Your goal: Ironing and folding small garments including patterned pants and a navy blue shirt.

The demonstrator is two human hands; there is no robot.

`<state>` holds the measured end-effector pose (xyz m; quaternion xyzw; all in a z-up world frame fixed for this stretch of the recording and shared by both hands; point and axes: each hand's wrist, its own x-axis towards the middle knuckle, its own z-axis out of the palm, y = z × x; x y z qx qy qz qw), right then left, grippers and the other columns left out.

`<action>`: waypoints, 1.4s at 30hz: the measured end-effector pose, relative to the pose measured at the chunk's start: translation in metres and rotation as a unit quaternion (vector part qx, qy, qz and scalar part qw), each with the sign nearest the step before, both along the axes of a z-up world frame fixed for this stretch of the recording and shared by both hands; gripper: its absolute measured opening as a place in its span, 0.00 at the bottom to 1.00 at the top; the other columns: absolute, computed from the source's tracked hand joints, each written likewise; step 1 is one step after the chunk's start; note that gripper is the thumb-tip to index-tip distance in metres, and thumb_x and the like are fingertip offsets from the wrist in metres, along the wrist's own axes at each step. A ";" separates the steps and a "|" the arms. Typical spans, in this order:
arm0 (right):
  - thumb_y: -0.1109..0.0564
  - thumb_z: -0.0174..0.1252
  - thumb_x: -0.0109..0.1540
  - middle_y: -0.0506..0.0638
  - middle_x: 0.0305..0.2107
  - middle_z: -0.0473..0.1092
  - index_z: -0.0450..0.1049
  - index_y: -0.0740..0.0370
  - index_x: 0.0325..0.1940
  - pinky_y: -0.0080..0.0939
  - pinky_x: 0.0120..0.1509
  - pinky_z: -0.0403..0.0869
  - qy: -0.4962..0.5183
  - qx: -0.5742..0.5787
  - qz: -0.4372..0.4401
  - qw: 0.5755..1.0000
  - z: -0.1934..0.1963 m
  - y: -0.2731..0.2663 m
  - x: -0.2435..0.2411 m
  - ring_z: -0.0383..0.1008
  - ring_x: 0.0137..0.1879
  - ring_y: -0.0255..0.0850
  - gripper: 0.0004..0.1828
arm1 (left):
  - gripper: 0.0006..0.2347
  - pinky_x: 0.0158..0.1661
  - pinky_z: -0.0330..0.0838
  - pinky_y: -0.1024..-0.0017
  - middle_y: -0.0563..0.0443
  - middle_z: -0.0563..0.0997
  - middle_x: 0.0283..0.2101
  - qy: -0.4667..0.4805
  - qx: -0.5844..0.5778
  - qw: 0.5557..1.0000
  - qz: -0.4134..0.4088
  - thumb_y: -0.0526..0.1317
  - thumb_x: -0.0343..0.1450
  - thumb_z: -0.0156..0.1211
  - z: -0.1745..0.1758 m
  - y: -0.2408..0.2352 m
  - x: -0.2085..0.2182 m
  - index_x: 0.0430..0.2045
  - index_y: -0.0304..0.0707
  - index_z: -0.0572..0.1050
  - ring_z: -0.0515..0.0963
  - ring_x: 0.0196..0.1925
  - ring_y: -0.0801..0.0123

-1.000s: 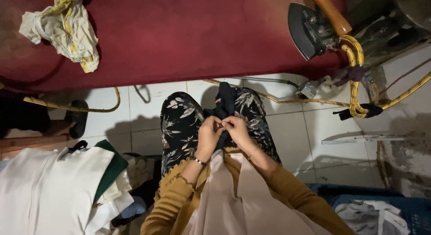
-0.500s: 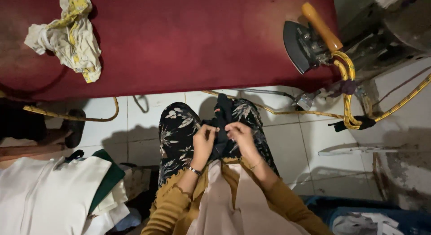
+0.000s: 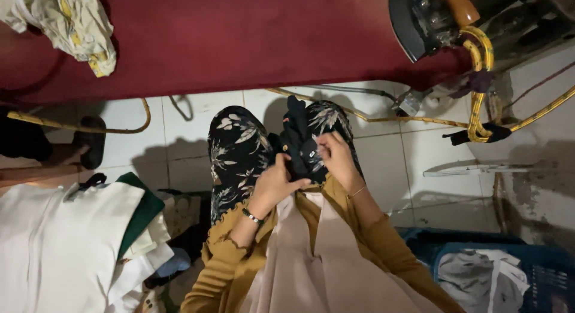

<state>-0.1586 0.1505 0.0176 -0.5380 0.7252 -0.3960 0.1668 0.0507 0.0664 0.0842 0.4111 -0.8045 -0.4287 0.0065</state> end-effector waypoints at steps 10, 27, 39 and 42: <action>0.65 0.63 0.56 0.52 0.42 0.72 0.78 0.58 0.43 0.52 0.48 0.74 0.211 0.097 0.098 0.968 0.018 -0.028 0.012 0.72 0.47 0.55 0.12 | 0.10 0.40 0.76 0.58 0.42 0.82 0.39 0.021 -0.220 0.973 -0.069 0.43 0.68 0.64 -0.092 0.009 -0.004 0.35 0.37 0.77 0.83 0.42 0.49; 0.64 0.68 0.56 0.56 0.39 0.71 0.79 0.63 0.37 0.51 0.49 0.72 0.172 0.065 -0.048 0.982 0.047 0.102 -0.053 0.71 0.47 0.53 0.07 | 0.10 0.37 0.72 0.66 0.40 0.78 0.33 0.294 -0.046 0.952 0.076 0.36 0.68 0.70 -0.082 0.023 -0.041 0.34 0.30 0.75 0.78 0.34 0.51; 0.55 0.70 0.58 0.55 0.32 0.70 0.75 0.63 0.35 0.48 0.43 0.72 0.075 0.092 -0.157 0.980 0.002 0.078 -0.042 0.73 0.37 0.52 0.11 | 0.08 0.50 0.71 0.72 0.40 0.81 0.45 0.356 -0.030 0.933 0.029 0.32 0.74 0.60 -0.161 0.021 -0.033 0.46 0.32 0.77 0.76 0.49 0.72; 0.55 0.70 0.57 0.54 0.30 0.70 0.75 0.62 0.33 0.49 0.42 0.72 0.070 0.073 -0.136 0.986 0.005 0.077 -0.034 0.72 0.36 0.52 0.11 | 0.09 0.39 0.71 0.73 0.41 0.82 0.36 0.257 0.041 0.963 0.072 0.38 0.70 0.68 -0.101 0.021 -0.037 0.38 0.31 0.78 0.77 0.35 0.70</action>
